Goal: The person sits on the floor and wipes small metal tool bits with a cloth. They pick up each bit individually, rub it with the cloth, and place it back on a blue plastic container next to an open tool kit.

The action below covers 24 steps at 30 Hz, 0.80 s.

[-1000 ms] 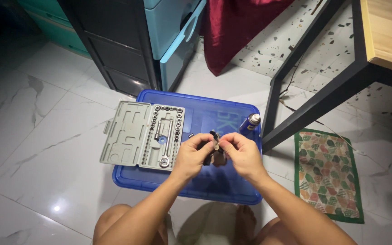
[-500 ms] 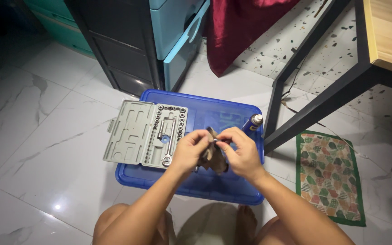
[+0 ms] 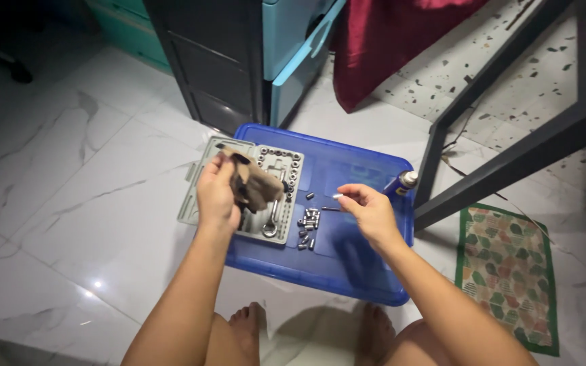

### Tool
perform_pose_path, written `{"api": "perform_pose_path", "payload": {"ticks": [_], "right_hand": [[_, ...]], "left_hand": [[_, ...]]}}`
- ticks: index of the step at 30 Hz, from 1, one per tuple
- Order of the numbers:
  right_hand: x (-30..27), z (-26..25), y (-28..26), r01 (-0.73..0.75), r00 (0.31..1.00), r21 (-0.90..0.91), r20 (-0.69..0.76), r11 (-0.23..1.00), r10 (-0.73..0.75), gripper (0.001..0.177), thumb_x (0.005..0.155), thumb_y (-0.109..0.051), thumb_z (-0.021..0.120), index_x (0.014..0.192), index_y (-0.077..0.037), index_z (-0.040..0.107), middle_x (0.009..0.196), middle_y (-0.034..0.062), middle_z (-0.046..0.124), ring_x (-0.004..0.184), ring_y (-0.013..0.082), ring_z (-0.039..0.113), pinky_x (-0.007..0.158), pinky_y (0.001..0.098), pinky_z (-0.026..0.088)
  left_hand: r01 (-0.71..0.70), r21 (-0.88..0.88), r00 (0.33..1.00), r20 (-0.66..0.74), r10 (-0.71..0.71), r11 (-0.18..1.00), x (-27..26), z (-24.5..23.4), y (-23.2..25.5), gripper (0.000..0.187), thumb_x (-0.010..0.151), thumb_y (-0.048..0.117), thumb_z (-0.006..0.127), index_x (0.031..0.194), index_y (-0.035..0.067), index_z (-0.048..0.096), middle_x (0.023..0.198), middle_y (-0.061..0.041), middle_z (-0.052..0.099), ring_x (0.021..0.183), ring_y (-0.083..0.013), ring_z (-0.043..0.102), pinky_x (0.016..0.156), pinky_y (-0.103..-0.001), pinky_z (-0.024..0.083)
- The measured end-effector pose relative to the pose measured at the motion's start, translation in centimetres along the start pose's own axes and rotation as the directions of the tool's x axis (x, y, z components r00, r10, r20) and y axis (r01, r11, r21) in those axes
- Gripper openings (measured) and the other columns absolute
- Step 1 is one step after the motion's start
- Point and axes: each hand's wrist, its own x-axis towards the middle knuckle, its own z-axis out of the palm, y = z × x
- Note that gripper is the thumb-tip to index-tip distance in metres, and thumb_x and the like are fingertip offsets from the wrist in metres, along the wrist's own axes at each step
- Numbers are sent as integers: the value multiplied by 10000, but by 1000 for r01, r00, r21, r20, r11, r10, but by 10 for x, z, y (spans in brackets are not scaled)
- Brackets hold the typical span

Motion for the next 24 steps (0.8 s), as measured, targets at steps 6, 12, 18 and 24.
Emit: {"api": "perform_pose_path", "payload": {"ticks": [6, 12, 18, 24], "right_hand": [[22, 28, 21, -33, 999, -92, 10, 995, 34, 207, 902, -88, 720, 1080, 18, 732, 901, 43, 731, 785, 112, 677, 741, 262, 571], [42, 55, 55, -69, 994, -146, 80, 987, 81, 203, 900, -96, 718, 1068, 11, 754, 853, 39, 735, 731, 103, 649, 685, 257, 535], [54, 72, 69, -23, 994, -292, 93, 956, 52, 202, 910, -112, 719, 1063, 17, 750, 825, 56, 743, 703, 106, 635, 645, 268, 521], [53, 85, 63, 2, 997, -397, 71, 918, 28, 199, 911, -127, 717, 1066, -7, 752, 838, 70, 763, 725, 108, 675, 661, 283, 539]], "left_hand": [[-96, 20, 992, -82, 97, 995, 9, -24, 19, 199, 1050, 137, 561, 1185, -2, 603, 1073, -69, 682, 967, -143, 650, 883, -287, 526], [-91, 72, 983, -155, 101, 993, -9, -22, 53, 199, 1031, 150, 575, 1169, 10, 605, 1052, -51, 682, 955, -116, 647, 883, -266, 517], [-137, 83, 971, -184, 150, 987, -11, -48, 70, 187, 1048, 151, 588, 1157, 0, 609, 971, -42, 642, 847, -113, 578, 812, -272, 482], [-109, 96, 962, -241, 129, 989, -22, -50, 94, 174, 1019, 135, 563, 1144, 19, 597, 959, -12, 664, 847, -74, 620, 807, -240, 504]]}}
